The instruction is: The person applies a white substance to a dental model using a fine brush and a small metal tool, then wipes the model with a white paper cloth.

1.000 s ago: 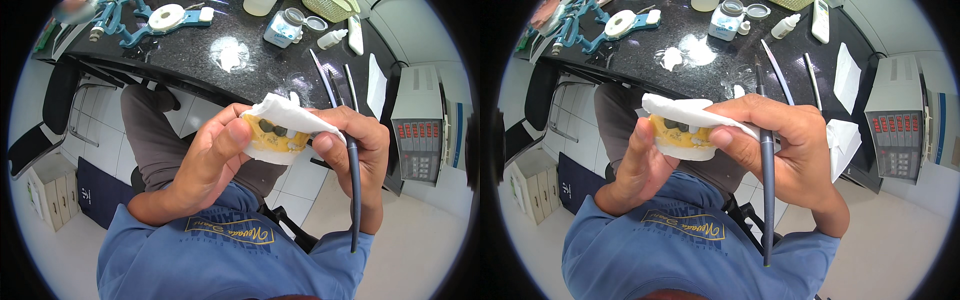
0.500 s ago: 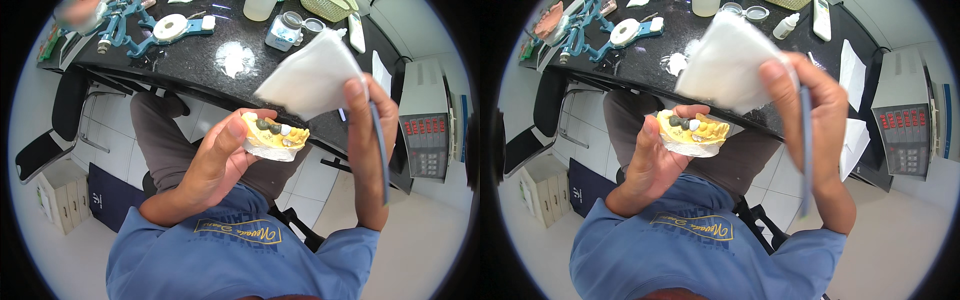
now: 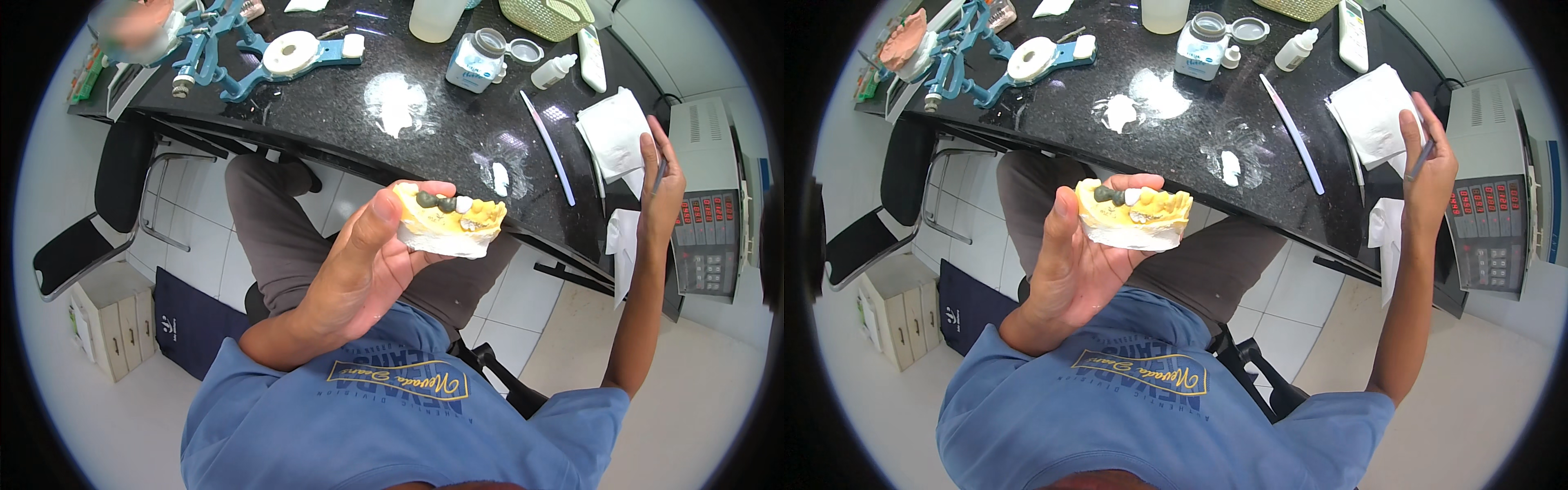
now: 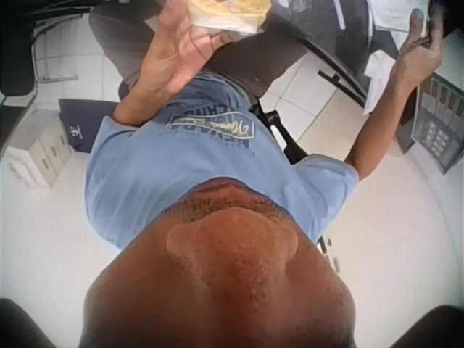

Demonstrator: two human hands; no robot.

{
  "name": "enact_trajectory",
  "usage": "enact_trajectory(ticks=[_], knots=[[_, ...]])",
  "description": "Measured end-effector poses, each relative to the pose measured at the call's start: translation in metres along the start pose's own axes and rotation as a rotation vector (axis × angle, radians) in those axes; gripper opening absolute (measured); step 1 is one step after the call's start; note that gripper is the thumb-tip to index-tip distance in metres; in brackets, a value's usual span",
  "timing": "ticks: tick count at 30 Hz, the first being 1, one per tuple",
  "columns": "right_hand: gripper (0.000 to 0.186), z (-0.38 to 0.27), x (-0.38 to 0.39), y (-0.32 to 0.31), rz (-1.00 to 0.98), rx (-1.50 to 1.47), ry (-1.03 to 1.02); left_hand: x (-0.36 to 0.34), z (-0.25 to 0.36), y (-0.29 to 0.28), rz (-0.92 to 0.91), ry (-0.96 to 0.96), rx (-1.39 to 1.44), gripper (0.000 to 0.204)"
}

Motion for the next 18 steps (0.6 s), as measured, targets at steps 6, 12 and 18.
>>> enact_trajectory(ticks=[6,12,18], knots=[[0.038,-0.068,0.027,-0.027,0.242,-0.001,-0.402,0.0,0.011,-0.009,-0.027,0.123,0.078,0.07],[0.051,-0.145,0.082,0.042,-0.412,-0.403,-0.457,-0.003,0.019,-0.011,0.042,0.166,-0.108,0.085],[0.054,-0.172,0.109,0.087,-0.5,-0.589,-0.43,-0.006,0.03,-0.013,0.034,0.258,-0.021,0.094]])
Point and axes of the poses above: each hand's wrist, its own x-axis away from the middle knuckle, its own y-axis out of the palm, z = x × y, the point moved 10 cm from there along -x, towards the middle knuckle, and after that the axes turned 4 degrees about x, right-handed, at the moved point
